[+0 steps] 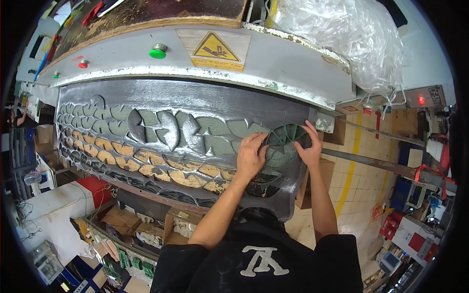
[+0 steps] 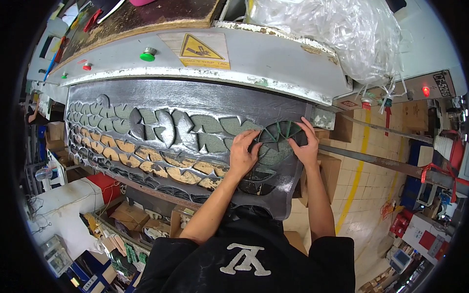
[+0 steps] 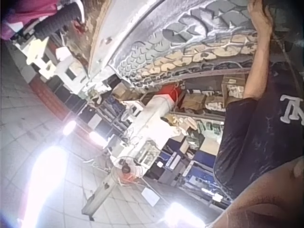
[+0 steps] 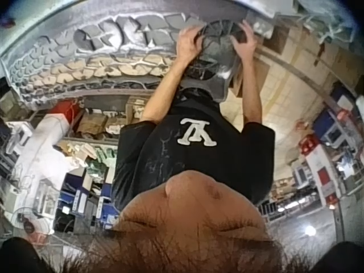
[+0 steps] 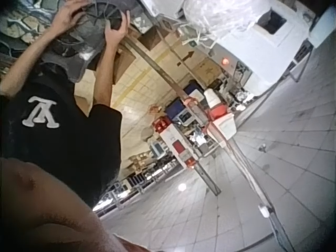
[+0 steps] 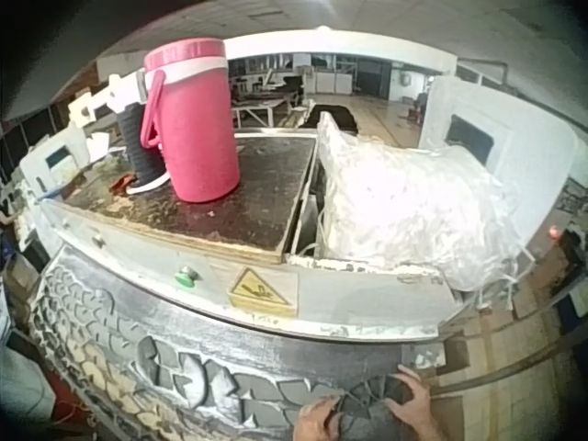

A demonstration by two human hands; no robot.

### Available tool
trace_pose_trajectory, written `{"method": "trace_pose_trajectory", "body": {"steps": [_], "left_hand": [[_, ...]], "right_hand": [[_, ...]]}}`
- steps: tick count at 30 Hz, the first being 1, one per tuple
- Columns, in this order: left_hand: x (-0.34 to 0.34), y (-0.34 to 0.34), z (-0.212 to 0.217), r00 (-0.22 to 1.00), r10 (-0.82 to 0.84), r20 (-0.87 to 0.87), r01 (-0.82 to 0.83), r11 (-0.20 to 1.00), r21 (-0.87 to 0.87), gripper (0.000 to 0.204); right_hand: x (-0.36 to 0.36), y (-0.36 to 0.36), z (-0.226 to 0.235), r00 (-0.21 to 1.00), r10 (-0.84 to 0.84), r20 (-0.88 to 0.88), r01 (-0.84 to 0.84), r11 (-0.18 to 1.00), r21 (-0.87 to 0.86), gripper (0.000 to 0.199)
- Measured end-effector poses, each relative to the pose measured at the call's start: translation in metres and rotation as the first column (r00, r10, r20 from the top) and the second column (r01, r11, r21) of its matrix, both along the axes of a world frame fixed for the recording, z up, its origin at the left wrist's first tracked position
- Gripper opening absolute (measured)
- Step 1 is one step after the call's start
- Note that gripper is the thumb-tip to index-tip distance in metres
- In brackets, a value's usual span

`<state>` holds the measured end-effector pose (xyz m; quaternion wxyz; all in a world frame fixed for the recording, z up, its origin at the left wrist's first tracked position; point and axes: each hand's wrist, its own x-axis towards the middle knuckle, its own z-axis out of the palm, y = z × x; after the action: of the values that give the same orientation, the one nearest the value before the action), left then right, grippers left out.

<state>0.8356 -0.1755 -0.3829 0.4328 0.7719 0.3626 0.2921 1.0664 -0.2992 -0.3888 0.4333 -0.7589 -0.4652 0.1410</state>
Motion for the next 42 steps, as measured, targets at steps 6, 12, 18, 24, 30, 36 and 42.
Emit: {"method": "trace_pose_trajectory", "body": {"steps": [6,12,18,24,30,36,42], "left_hand": [[0.002,0.002,0.006,1.0,-0.015,-0.007,0.015,0.999,0.033,0.055],[-0.029,0.032,0.044,0.997,0.053,0.062,-0.047,0.994,-0.102,0.063],[-0.085,0.169,0.098,0.859,0.392,0.328,-0.373,0.92,-0.121,0.049],[-0.103,0.272,0.108,0.781,0.399,0.48,-0.355,0.917,-0.185,0.043],[-0.094,0.288,0.11,0.825,0.388,0.41,-0.328,0.921,-0.211,0.03],[-0.089,0.291,0.109,0.843,0.37,0.391,-0.306,0.927,-0.217,0.029],[-0.069,0.251,0.103,0.909,0.248,0.334,-0.211,0.967,-0.144,0.026]], "right_hand": [[0.001,0.001,0.008,0.999,0.006,-0.048,-0.007,1.0,-0.006,0.067],[-0.052,-0.017,0.065,0.989,-0.093,0.115,0.079,0.99,0.117,0.063],[-0.157,-0.071,0.102,0.859,0.439,-0.264,-0.492,0.851,-0.184,0.042],[-0.153,-0.057,0.064,0.792,0.504,-0.344,-0.599,0.749,-0.282,0.063],[-0.145,-0.057,0.063,0.848,0.458,-0.268,-0.516,0.829,-0.215,0.077],[-0.139,-0.055,0.052,0.868,0.443,-0.224,-0.473,0.875,-0.102,0.08],[-0.132,-0.062,0.054,0.829,0.468,-0.306,-0.512,0.855,-0.079,0.077]]}}
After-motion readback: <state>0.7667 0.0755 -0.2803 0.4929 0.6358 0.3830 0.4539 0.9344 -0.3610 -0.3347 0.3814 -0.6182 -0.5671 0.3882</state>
